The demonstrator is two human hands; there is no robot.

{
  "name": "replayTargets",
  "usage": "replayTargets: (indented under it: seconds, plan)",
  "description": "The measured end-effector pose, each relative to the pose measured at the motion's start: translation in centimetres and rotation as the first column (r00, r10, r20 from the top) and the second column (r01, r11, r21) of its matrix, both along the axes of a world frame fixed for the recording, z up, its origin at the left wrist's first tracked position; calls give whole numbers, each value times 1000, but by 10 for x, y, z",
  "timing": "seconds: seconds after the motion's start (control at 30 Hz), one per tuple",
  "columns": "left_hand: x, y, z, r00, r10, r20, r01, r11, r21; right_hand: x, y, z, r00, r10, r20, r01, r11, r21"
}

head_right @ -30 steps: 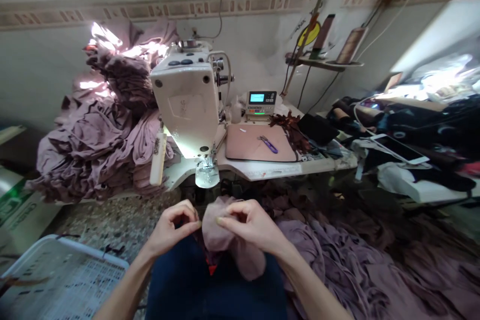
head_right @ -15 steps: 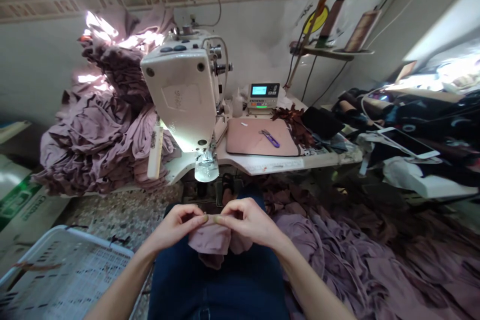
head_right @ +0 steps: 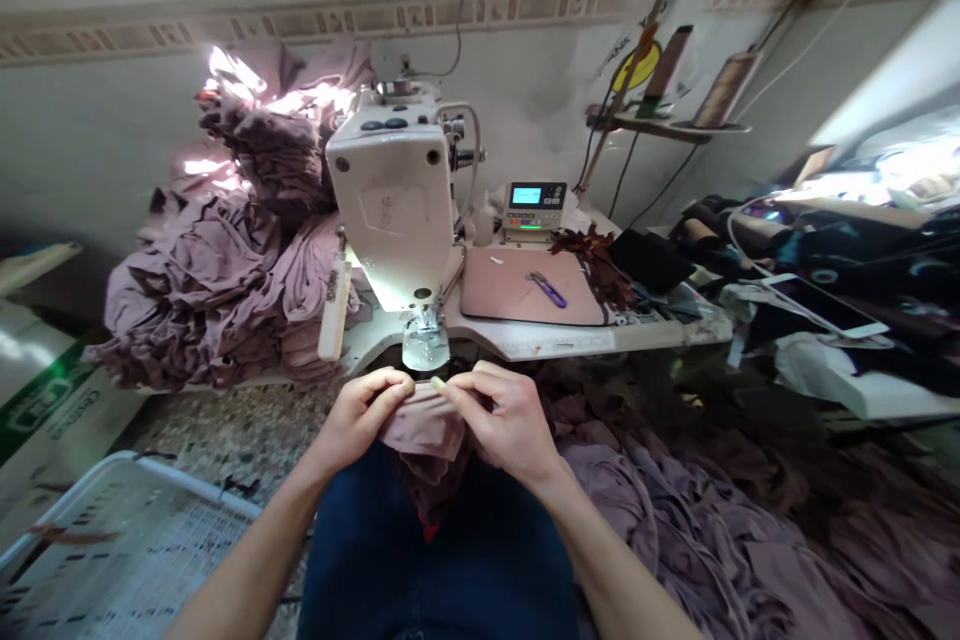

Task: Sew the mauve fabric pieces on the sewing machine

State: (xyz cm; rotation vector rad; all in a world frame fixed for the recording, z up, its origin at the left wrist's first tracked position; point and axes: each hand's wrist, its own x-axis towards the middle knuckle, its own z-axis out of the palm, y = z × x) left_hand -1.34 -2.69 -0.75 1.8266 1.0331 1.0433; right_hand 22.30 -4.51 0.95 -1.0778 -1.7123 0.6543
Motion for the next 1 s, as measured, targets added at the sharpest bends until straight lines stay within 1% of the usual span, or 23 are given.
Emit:
replayTargets:
  seconds: [0.07,0.13,0.27,0.33,0.37,0.47,0.57,0.67,0.8,0.93,1.0]
  plan:
    - [4,3,4,999,41,36,-39,998,-48,-1,9,-1,998,-37,-41,36,999,-12]
    - [6,6,8,996,80,47,-76,994,-83,-2,17,-5,993,-66,-95,59,996,-67]
    - [10,11,13,979,203,5,-200,971,-131,-2,26,-12,980,-83,-182,41,975,-220]
    - [10,14,13,965,261,-9,-259,952,-164,-2,30,-14,972,-90,-216,31,965,-261]
    - [11,17,13,961,276,3,-271,944,-187,-2,32,-15,968,-97,-233,30,961,-275]
    - [13,25,11,953,281,113,-247,936,-250,-3,39,-18,953,-121,-278,35,955,-294]
    - [15,33,11,935,291,204,-235,936,-261,-4,48,-19,946,-142,-292,60,960,-274]
    - [17,40,12,923,300,242,-238,937,-256,-3,56,-21,949,-156,-274,94,969,-227]
    - [20,50,10,919,276,280,-208,946,-249,-2,65,-22,953,-166,-255,122,977,-177]
    - [25,60,7,919,242,310,-168,954,-247,-1,69,-22,948,-191,-255,149,973,-175]
    - [25,60,6,929,238,285,-174,957,-232,1,67,-25,945,-200,-257,155,970,-188]
